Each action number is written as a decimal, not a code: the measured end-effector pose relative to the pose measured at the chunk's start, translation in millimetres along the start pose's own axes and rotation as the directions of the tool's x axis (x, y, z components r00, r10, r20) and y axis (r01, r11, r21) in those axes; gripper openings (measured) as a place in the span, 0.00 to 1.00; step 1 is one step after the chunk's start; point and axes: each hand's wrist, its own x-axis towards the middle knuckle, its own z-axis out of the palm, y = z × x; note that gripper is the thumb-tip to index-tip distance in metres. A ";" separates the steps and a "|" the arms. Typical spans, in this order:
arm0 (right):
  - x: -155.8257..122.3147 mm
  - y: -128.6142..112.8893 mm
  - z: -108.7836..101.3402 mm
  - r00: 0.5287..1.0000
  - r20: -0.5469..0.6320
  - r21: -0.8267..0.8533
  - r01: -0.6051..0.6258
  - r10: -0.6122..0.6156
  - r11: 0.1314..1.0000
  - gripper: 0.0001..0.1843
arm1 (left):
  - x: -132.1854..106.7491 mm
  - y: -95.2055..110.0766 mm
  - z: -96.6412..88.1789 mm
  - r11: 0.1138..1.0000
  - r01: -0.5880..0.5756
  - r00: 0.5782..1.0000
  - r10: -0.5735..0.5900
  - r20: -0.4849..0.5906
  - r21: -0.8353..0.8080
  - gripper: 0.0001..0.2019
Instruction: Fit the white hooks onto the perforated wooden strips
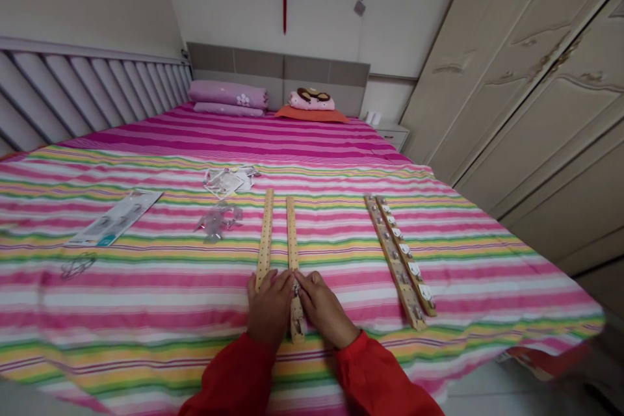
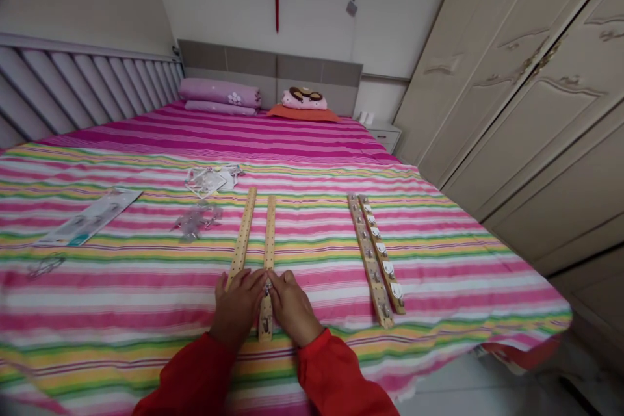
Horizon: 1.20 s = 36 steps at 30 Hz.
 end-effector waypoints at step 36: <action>-64.9 -17.1 19.1 0.908 -0.099 0.544 -0.293 0.407 0.786 0.21 | -6.9 -7.7 -7.3 0.998 0.012 0.997 -0.016 0.080 0.054 0.28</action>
